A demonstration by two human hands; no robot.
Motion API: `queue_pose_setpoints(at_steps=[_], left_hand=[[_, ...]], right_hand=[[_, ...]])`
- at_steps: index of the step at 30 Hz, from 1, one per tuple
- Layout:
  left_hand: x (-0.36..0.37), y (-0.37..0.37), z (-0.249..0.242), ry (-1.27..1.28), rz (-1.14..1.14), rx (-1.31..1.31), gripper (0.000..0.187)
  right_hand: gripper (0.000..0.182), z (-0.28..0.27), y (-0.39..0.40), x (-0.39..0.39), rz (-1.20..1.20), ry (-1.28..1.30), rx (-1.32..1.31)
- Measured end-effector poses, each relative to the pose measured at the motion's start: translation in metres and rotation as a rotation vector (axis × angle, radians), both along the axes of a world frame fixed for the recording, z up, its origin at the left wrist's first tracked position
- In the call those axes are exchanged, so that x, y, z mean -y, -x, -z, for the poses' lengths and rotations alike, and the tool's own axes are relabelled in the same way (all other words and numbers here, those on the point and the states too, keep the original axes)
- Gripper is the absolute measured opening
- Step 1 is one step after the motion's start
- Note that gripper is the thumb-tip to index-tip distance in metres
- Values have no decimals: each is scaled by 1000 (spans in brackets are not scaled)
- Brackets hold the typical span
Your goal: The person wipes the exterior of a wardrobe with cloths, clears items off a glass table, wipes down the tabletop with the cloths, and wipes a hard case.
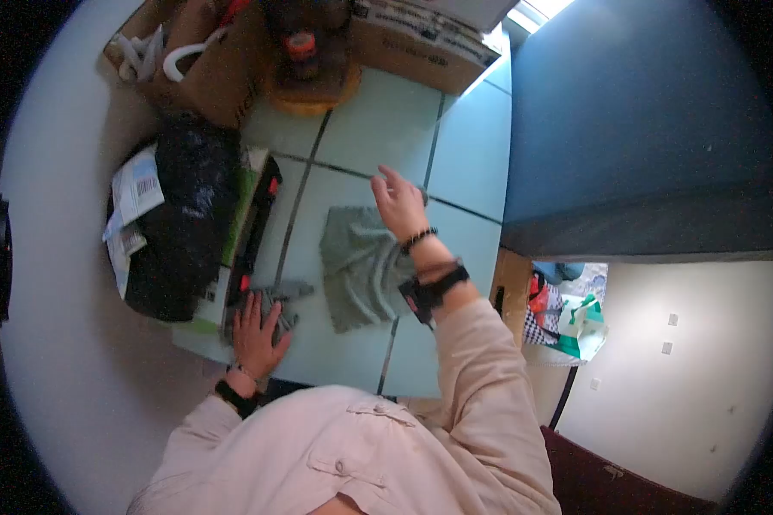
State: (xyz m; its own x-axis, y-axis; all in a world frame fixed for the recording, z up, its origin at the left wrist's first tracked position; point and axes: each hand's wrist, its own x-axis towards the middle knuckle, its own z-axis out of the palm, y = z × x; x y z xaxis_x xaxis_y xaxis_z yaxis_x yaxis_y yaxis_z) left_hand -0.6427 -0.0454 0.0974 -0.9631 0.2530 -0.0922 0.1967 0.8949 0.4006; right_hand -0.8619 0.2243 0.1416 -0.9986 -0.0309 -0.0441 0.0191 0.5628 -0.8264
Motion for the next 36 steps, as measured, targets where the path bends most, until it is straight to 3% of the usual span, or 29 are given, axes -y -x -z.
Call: queue_pose_setpoints(at_steps=[2,3,5,9,10,13,15,19,23,24,26,27,29,32,33,36], left_hand=[[0,2,2,15,5,-131,51],[2,3,1,6,10,-128,51],[3,4,-3,-10,13,-72,51],[5,4,1,17,17,-74,52],[5,5,2,22,11,-78,52],[7,3,3,1,24,-110,51],[7,1,4,-67,21,23,55],[6,2,3,-68,33,19,55],[3,3,-2,-14,24,-38,53],[2,5,-3,6,3,-91,50],[1,4,-3,17,16,-85,51],[1,3,-3,26,16,-79,51],[1,1,-1,42,31,-71,52],[-1,-1,4,59,41,-73,53],[-1,-2,6,61,24,-89,53],[-3,-5,8,86,51,-51,53]], right_hand=[[53,-12,55,27,93,440,441],[53,-6,82,36,85,436,426],[58,11,132,49,368,757,535],[57,33,196,64,317,762,558],[54,67,219,55,116,481,422],[46,84,233,50,-109,178,267],[41,95,233,47,-136,146,253],[31,58,193,58,190,574,429],[29,44,152,54,196,764,395],[29,56,151,46,208,770,390],[31,84,144,28,86,436,322],[31,68,130,30,106,446,323],[34,40,100,31,241,727,422],[36,54,79,11,226,786,440],[25,49,71,12,293,769,401],[25,38,43,-3,254,716,392]])
